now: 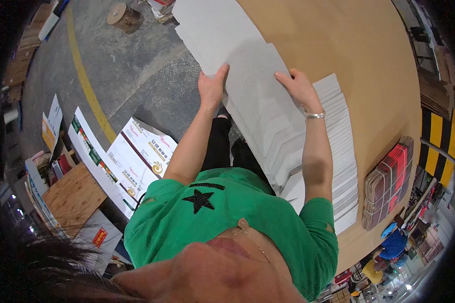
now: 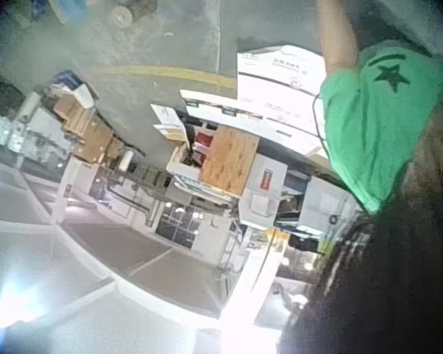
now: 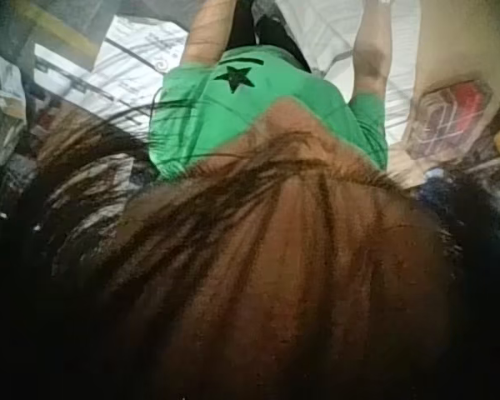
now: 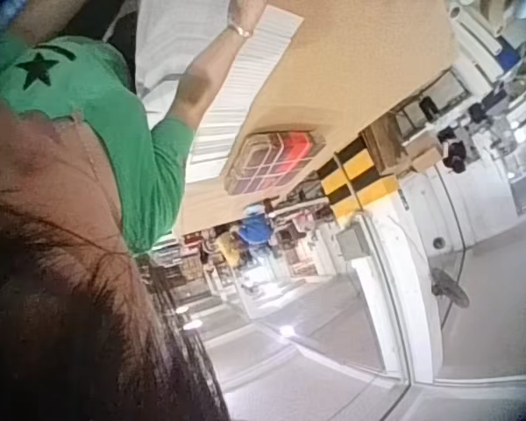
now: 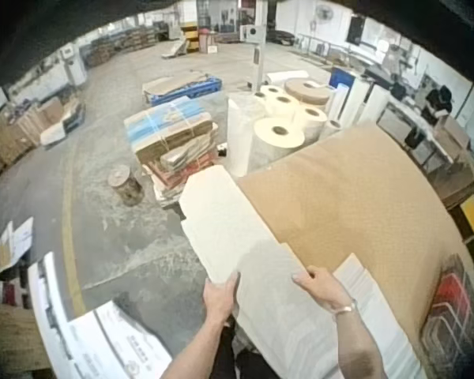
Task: Picking up and stacking flat cardboard or paper sheets on a large table.
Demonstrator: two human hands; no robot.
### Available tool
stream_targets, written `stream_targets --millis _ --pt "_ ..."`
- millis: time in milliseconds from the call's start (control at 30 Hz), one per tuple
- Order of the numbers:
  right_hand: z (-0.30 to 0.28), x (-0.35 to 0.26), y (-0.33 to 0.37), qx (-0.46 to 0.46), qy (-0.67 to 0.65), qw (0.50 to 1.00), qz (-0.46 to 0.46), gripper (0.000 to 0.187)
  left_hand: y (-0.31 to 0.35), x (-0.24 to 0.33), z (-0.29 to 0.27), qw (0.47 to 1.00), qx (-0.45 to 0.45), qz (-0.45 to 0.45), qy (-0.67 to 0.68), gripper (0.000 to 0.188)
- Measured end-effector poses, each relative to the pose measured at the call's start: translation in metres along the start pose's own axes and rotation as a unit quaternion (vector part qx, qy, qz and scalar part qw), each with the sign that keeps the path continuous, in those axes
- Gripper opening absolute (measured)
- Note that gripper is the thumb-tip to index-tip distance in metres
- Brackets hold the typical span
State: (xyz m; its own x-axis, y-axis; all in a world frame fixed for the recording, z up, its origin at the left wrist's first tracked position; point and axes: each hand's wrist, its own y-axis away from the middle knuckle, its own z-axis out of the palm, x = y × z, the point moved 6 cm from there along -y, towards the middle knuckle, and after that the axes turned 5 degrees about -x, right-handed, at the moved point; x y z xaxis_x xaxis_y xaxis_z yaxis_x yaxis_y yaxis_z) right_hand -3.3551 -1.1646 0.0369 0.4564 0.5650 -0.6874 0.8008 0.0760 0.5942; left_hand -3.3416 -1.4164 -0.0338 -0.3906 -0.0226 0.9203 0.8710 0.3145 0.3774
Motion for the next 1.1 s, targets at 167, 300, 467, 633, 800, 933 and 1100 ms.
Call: stream_targets --millis 167,300,467,633,800,933,1100 --pt "0.001 0.002 0.007 0.069 -0.098 0.987 -0.104 0.029 -0.002 0.005 0.013 0.997 0.004 0.009 0.076 0.061" --pt "-0.002 0.015 -0.001 0.05 -0.172 0.98 -0.091 0.029 -0.003 0.009 0.015 0.995 0.001 0.016 0.098 0.059" --pt "0.01 0.01 -0.004 0.069 -0.068 0.992 -0.08 0.029 -0.001 0.008 0.018 0.989 -0.015 0.026 0.145 0.053" --pt "0.004 0.019 -0.009 0.094 -0.124 0.987 -0.044 0.03 0.008 0.016 0.02 0.979 -0.052 0.048 0.19 0.047" --pt "0.013 0.013 -0.01 0.082 -0.021 0.995 -0.052 0.031 0.009 0.018 0.015 0.983 -0.052 0.014 0.177 0.048" --pt "0.014 0.013 -0.009 0.103 -0.029 0.993 -0.054 0.032 0.01 0.014 0.012 0.984 -0.072 0.029 0.161 0.051" --pt "-0.02 -0.011 0.041 0.28 -0.24 0.918 -0.148 0.05 0.091 0.039 -0.02 0.979 -0.026 0.201 -0.013 0.062"
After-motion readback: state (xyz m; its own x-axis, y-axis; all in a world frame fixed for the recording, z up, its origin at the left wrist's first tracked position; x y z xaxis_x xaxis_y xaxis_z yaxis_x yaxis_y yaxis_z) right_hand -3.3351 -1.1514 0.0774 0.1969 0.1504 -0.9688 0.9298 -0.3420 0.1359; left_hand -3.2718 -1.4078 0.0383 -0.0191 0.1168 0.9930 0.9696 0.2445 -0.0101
